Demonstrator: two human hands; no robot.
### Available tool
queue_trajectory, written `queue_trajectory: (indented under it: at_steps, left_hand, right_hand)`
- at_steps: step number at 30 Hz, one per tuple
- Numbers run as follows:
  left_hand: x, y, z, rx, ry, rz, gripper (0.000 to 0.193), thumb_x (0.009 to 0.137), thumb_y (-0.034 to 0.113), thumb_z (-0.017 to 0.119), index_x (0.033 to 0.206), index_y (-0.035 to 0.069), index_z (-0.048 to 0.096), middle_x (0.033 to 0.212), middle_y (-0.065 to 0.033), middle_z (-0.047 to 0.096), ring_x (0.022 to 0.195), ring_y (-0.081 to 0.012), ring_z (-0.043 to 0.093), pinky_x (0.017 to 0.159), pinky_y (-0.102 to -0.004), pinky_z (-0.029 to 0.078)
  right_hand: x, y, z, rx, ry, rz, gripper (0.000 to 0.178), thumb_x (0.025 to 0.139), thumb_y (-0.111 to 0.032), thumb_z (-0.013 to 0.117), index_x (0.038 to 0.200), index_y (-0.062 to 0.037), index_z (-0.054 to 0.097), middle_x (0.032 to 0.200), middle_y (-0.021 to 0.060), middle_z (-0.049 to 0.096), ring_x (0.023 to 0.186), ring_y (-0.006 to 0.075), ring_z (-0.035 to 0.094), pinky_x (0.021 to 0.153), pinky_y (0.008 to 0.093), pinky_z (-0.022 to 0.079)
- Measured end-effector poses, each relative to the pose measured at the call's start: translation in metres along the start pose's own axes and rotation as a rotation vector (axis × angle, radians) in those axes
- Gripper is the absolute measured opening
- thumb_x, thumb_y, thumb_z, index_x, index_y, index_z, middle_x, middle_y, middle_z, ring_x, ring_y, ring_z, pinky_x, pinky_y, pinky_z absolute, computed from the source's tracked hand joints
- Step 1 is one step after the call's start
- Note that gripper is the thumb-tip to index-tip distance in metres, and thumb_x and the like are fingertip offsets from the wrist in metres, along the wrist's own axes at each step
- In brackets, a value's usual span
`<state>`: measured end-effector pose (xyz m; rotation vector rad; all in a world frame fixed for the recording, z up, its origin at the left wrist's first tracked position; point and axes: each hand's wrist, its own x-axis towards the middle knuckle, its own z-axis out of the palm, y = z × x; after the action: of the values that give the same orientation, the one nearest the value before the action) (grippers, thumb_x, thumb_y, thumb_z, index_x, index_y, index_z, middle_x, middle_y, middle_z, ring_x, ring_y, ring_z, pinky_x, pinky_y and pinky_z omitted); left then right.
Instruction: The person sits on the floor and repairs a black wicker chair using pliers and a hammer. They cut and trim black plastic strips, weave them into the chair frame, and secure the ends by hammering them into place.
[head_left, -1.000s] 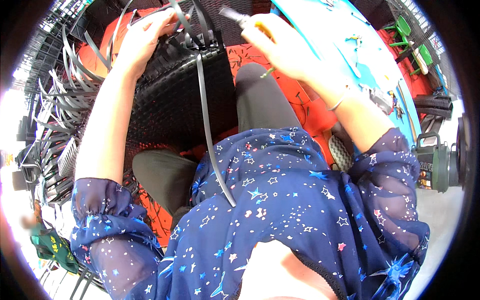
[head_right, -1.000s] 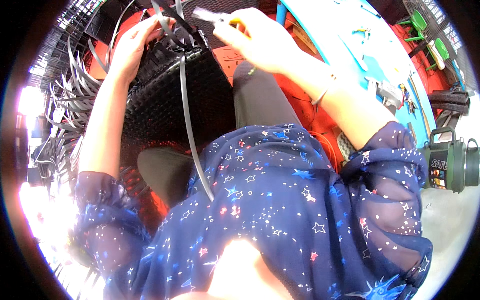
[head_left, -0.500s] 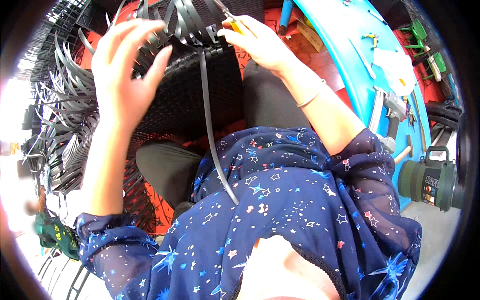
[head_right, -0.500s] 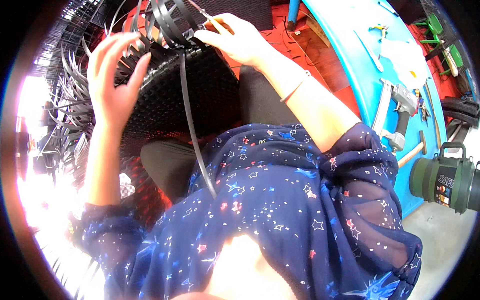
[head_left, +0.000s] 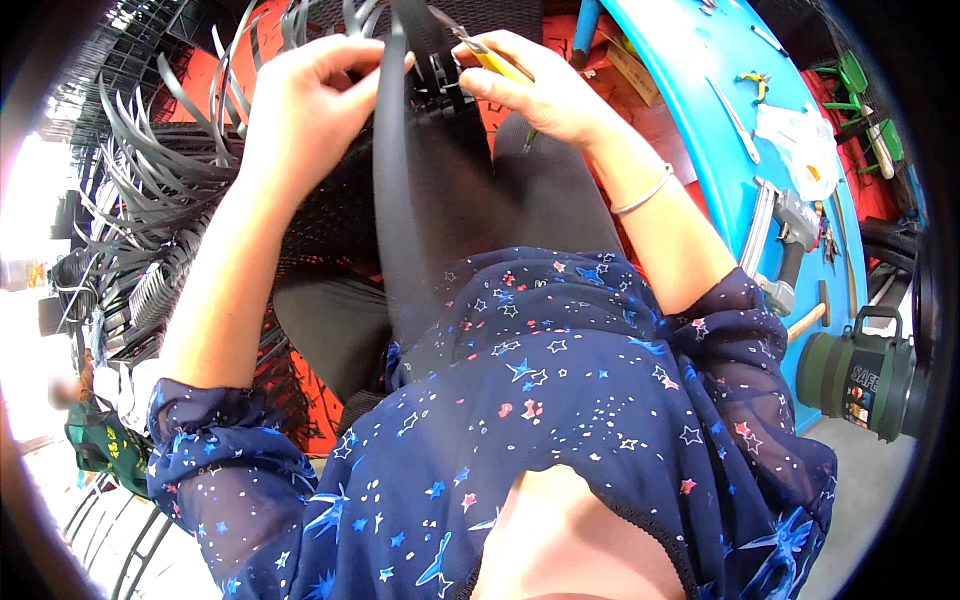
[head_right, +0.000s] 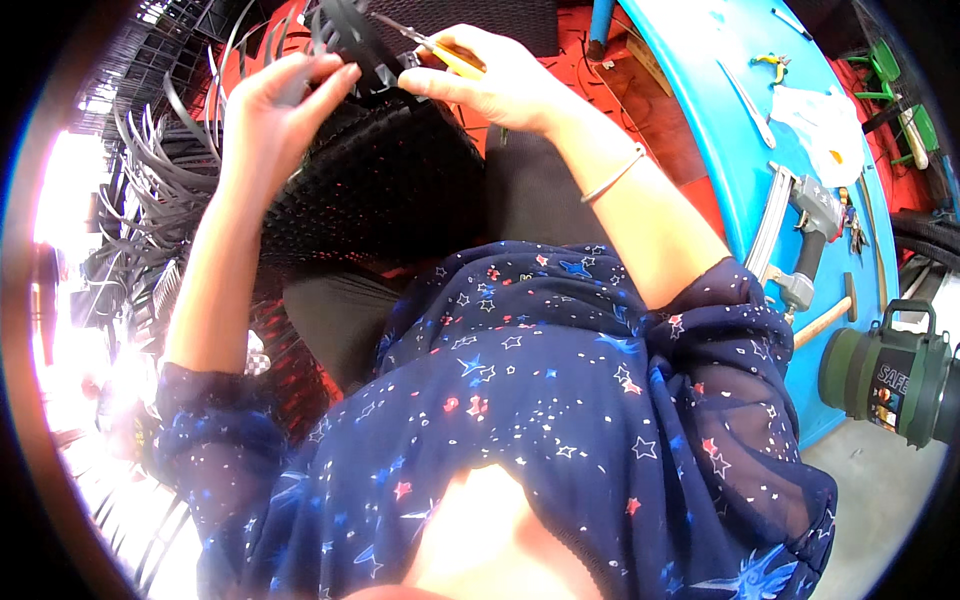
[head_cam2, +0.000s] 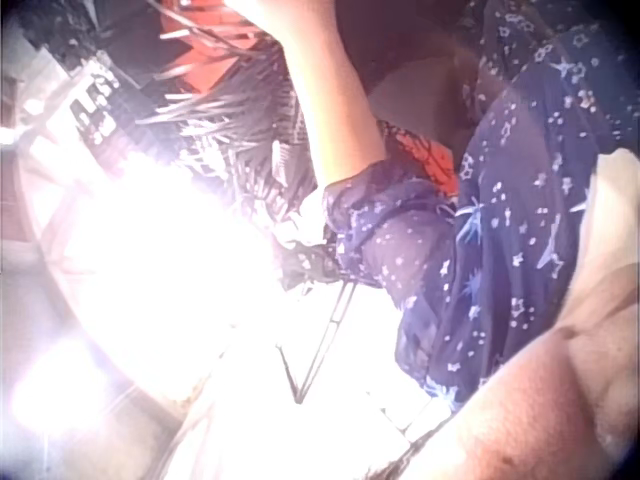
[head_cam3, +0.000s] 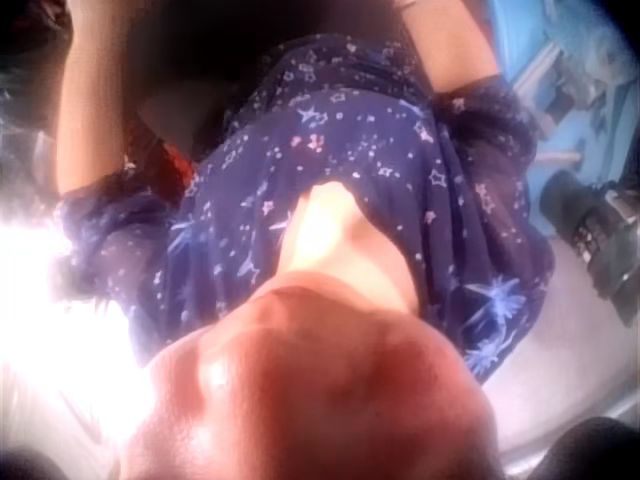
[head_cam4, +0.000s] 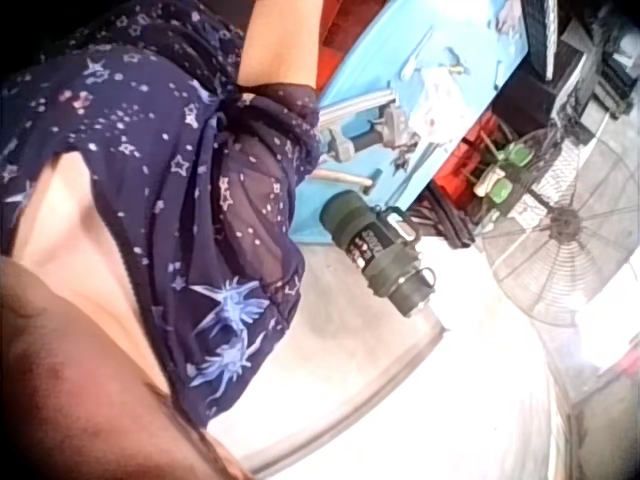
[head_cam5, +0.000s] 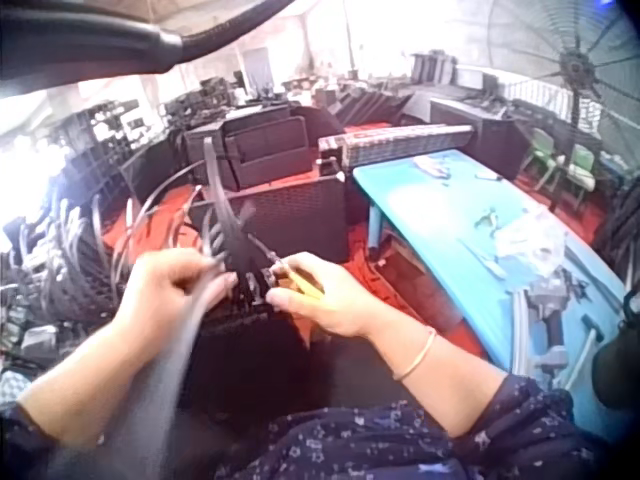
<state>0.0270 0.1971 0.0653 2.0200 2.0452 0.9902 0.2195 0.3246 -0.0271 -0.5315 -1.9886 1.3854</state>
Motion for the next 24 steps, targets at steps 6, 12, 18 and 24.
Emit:
queue_trajectory:
  at_steps: [6,12,18,24]
  left_hand:
    - [0.026,0.002,-0.011,-0.142,-0.105,-0.265,0.025,0.087,0.028,0.078,0.098,0.005,0.077,0.074,0.0042,0.068,0.056,-0.002,0.049,0.052,-0.0181,0.037]
    - [0.029,-0.02,-0.01,-0.366,-0.075,-0.261,0.021,0.088,0.023,0.076,0.099,0.004,0.077,0.076,0.0009,0.067,0.06,-0.0027,0.051,0.055,-0.0172,0.038]
    - [0.003,-0.003,-0.023,-0.067,0.281,0.083,0.018,0.089,0.01,0.074,0.107,0.006,0.075,0.083,0.0036,0.067,0.063,-0.0006,0.05,0.058,-0.0163,0.038]
    - [-0.065,0.005,-0.019,0.094,-0.024,-0.119,0.021,0.089,0.012,0.071,0.109,0.006,0.071,0.069,-0.0007,0.059,0.05,-0.0058,0.043,0.051,-0.0228,0.04]
  right_hand:
    - [0.041,-0.035,-0.012,-0.07,-0.281,-0.119,0.072,0.066,-0.044,0.092,0.111,0.0024,0.06,0.092,0.0107,0.063,0.089,0.0185,0.061,0.083,0.0314,0.051]
    - [0.053,-0.065,0.011,-0.605,-0.048,-0.047,0.057,0.072,-0.047,0.083,0.096,0.0003,0.063,0.082,0.0177,0.066,0.079,0.0332,0.067,0.074,0.0419,0.053]
    - [0.057,-0.047,0.007,-0.386,-0.062,-0.067,0.045,0.078,-0.042,0.08,0.091,-0.0009,0.065,0.076,0.013,0.065,0.071,0.0281,0.064,0.07,0.0404,0.051]
    - [0.051,-0.028,0.016,-0.248,0.078,-0.183,0.048,0.077,-0.041,0.08,0.097,0.0003,0.064,0.083,0.0152,0.066,0.077,0.0297,0.065,0.075,0.0406,0.052]
